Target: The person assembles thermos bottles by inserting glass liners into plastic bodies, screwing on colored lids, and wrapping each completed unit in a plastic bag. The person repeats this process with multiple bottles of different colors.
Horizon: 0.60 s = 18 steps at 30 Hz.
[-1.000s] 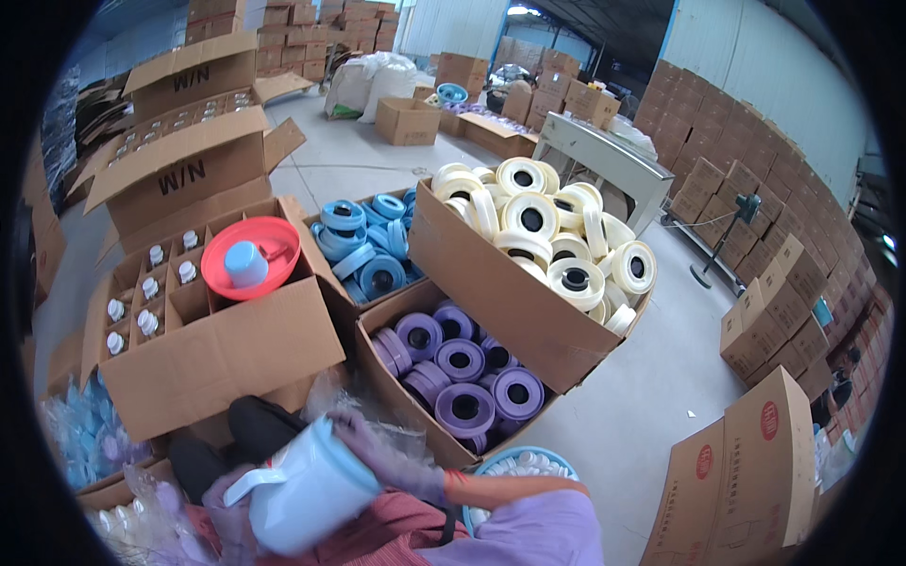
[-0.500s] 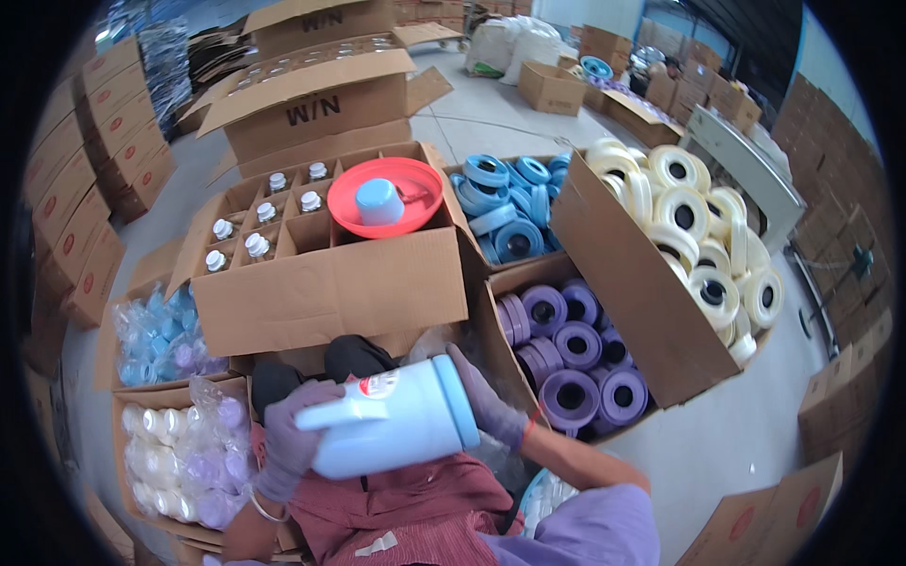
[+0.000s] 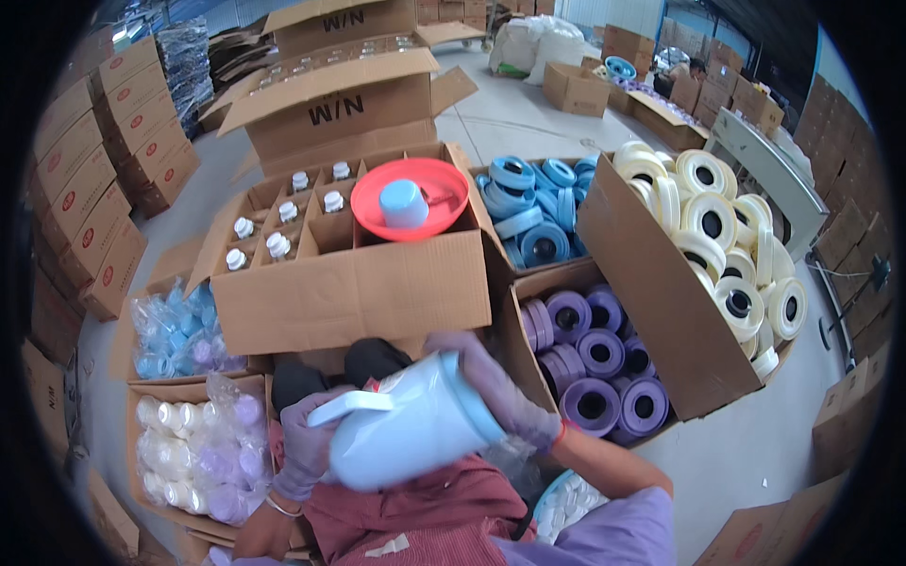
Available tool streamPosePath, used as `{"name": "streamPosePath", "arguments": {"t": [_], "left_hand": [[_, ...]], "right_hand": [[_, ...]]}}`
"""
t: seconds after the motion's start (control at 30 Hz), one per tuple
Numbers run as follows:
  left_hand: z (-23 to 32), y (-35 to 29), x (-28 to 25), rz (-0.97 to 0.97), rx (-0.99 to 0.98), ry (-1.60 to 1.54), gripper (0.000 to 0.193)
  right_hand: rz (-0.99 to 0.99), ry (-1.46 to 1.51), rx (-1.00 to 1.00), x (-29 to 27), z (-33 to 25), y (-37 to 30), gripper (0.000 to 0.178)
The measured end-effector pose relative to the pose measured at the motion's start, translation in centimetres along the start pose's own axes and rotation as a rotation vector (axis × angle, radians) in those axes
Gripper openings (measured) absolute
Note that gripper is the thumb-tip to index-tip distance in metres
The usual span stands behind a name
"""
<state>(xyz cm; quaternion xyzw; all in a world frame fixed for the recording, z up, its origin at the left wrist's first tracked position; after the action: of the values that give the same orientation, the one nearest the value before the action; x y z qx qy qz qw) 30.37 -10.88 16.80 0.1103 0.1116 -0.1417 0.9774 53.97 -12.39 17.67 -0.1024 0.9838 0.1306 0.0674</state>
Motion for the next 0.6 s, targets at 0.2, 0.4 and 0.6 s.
{"name": "streamPosePath", "arguments": {"t": [0.2, 0.4, 0.6], "left_hand": [[-3.3, 0.8, 0.3, -0.11, -0.406, -0.262, 0.019], [3.2, 0.1, 0.5, 0.035, 0.356, 0.083, 0.027], [-3.9, 0.3, 0.3, -0.122, -0.445, -0.336, 0.024]], "right_hand": [[0.145, -0.196, 0.061, -2.3, 2.8, -0.6, 0.054], [0.2, 0.695, 0.659, 0.3, 7.1, -0.9, 0.066], [-0.151, -0.085, -0.153, -0.1, -1.8, 0.7, 0.061]]}}
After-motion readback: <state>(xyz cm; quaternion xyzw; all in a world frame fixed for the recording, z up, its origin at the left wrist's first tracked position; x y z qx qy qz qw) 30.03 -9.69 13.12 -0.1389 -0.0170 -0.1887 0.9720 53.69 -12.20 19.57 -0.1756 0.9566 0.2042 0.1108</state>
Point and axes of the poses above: each hand's wrist, its own y-axis towards the middle knuckle, its own x-axis out of the palm, z = x × y, the point moved 9 cm from there along y, towards the middle knuckle, and after that the axes turned 3 degrees about -y, right-handed, at the moved point
